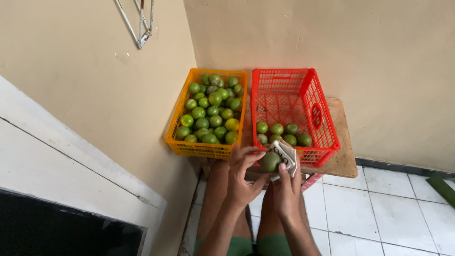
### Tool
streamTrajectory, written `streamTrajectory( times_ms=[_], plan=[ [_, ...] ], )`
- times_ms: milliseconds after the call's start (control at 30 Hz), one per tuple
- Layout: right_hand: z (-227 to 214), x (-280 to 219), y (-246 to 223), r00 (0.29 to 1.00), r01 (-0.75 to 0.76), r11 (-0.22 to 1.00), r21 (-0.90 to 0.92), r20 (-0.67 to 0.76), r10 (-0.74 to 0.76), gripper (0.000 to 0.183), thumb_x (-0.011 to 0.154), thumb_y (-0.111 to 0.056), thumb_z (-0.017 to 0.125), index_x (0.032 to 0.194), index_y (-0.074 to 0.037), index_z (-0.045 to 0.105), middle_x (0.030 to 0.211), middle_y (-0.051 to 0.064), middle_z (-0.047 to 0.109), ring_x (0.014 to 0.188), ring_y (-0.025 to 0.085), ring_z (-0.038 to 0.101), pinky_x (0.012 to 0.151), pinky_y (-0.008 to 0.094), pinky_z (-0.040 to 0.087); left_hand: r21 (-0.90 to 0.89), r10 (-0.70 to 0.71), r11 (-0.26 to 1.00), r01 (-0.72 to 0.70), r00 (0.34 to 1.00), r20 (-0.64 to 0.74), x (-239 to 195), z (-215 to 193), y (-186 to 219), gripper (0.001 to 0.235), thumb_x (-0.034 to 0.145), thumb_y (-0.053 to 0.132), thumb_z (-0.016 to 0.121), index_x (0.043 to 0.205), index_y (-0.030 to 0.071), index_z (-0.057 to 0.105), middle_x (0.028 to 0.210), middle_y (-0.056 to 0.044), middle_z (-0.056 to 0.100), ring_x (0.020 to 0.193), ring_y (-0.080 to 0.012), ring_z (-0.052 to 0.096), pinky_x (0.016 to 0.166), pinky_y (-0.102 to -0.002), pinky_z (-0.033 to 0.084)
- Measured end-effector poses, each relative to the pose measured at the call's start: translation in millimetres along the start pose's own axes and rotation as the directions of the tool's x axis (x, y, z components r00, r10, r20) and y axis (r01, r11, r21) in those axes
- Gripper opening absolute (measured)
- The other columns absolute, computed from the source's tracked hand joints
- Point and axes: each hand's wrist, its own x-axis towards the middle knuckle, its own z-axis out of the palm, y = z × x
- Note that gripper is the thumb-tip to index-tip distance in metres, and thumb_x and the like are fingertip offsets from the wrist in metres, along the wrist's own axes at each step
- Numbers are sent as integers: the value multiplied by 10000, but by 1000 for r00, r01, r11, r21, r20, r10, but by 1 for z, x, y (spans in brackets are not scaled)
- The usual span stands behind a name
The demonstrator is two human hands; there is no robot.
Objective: The person sits on a low stool and wipes green limes one by one using a white cloth. They pick limes from a yellow crate, wipe them, and place them into a red crate.
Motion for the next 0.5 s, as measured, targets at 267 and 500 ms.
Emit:
streamTrajectory(
  times_ms=[267, 500],
  plan=[
    [-38, 7, 30, 999, -32, 999, 17, -28, 33, 382, 1032, -158, 487, 1371, 10, 540, 1199, 148, 652, 1023, 199, 604, 895, 325, 492, 259, 26, 966, -16, 999, -32, 5, -8, -1, 512, 709, 126, 893, 1164, 105, 660, 1095, -24, 723, 1153, -206, 641, 1248, -588, 204],
    [-45, 28, -27, 954, 300, 846, -441, 153, -258, 435, 816, 117, 464, 1224, -30, 498, 1280, 185, 708, 800, 141, 653, 641, 213, 504, 169, -85, 982, 80, 996, 23, 25, -23, -12, 483, 775, 186, 854, 1201, 90, 649, 994, -25, 783, 1062, -193, 677, 1214, -551, 238]
  ],
)
